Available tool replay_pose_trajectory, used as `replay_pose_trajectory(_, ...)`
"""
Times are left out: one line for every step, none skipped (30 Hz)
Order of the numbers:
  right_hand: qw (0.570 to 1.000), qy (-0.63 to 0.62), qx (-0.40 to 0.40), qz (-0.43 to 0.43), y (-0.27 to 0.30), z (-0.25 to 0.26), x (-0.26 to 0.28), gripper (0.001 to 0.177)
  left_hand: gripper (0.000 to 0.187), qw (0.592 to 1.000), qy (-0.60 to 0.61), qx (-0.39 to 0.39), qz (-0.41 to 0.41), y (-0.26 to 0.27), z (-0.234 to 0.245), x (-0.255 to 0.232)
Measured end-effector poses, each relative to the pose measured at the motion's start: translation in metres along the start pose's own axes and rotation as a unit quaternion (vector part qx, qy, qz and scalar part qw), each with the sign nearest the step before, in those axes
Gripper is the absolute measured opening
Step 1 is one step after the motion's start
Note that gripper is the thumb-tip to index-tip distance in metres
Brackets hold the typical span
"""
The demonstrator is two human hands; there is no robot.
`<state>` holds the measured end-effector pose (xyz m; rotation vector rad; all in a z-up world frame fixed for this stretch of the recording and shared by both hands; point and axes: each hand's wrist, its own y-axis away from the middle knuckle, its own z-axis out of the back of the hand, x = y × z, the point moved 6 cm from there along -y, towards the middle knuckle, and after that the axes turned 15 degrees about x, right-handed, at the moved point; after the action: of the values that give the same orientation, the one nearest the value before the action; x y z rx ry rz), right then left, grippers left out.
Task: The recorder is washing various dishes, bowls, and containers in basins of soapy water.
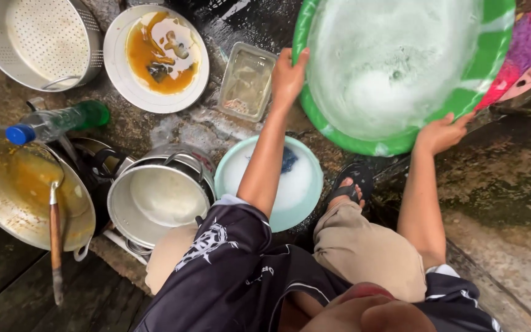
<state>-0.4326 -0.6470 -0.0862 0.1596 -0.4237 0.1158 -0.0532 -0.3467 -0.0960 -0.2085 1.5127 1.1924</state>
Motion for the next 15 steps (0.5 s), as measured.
replay_pose_trajectory(0.999, -0.027, -0.011, 0.038, -0.01, -0.006, 0.002, 0.054, 0.046, 1.0, 0.021, 0.0, 0.011, -0.005, 0.003, 0.005)
replay_pose_trajectory(0.999, -0.025, -0.009, 0.037, -0.019, -0.011, 0.01, 0.054, 0.046, 1.0, 0.02, 0.001, 0.013, -0.01, 0.007, 0.008)
replay_pose_trajectory(0.998, -0.023, -0.006, 0.065, -0.029, -0.016, 0.02, 0.056, 0.046, 1.0, 0.017, -0.024, -0.003, -0.014, 0.014, 0.008)
replay_pose_trajectory(0.995, -0.023, 0.0, 0.096, -0.041, -0.025, 0.036, 0.058, 0.046, 0.998, 0.013, -0.053, -0.02, -0.02, 0.025, 0.007)
replay_pose_trajectory(0.995, -0.024, 0.003, 0.098, -0.055, -0.027, 0.055, 0.058, 0.046, 0.998, 0.013, -0.057, -0.019, -0.025, 0.029, 0.003)
replay_pose_trajectory(0.996, -0.012, 0.01, 0.086, -0.062, -0.031, 0.067, 0.058, 0.045, 0.998, 0.018, -0.057, -0.026, -0.027, 0.035, 0.002)
replay_pose_trajectory(0.997, 0.001, 0.017, 0.073, -0.07, -0.035, 0.08, 0.058, 0.045, 0.998, 0.023, -0.058, -0.033, -0.029, 0.041, 0.0)
replay_pose_trajectory(0.997, 0.001, 0.02, 0.069, -0.083, -0.045, 0.077, 0.058, 0.045, 0.998, 0.019, -0.056, -0.029, -0.034, 0.041, 0.001)
replay_pose_trajectory(0.996, 0.008, 0.018, 0.088, -0.096, -0.054, 0.077, 0.057, 0.046, 0.997, 0.028, -0.059, -0.027, -0.039, 0.043, 0.002)
replay_pose_trajectory(0.994, 0.015, 0.014, 0.11, -0.114, -0.061, 0.08, 0.055, 0.047, 0.997, 0.04, -0.063, -0.027, -0.047, 0.042, 0.001)
replay_pose_trajectory(0.994, 0.016, 0.014, 0.109, -0.119, -0.061, 0.087, 0.055, 0.047, 0.997, 0.04, -0.063, -0.026, -0.051, 0.038, 0.001)
replay_pose_trajectory(0.992, 0.038, -0.009, 0.12, -0.128, -0.061, 0.1, 0.056, 0.048, 0.99, 0.01, -0.106, -0.092, -0.054, 0.041, -0.007)
replay_pose_trajectory(0.989, 0.06, -0.032, 0.13, -0.136, -0.062, 0.113, 0.056, 0.051, 0.976, -0.021, -0.146, -0.157, -0.055, 0.042, -0.015)
replay_pose_trajectory(0.989, 0.063, -0.026, 0.13, -0.141, -0.066, 0.113, 0.056, 0.051, 0.977, -0.022, -0.148, -0.15, -0.075, 0.034, 0.004)
replay_pose_trajectory(0.991, 0.031, -0.011, 0.133, -0.148, -0.07, 0.113, 0.046, 0.042, 0.969, -0.082, -0.184, -0.142, -0.091, 0.028, 0.02)
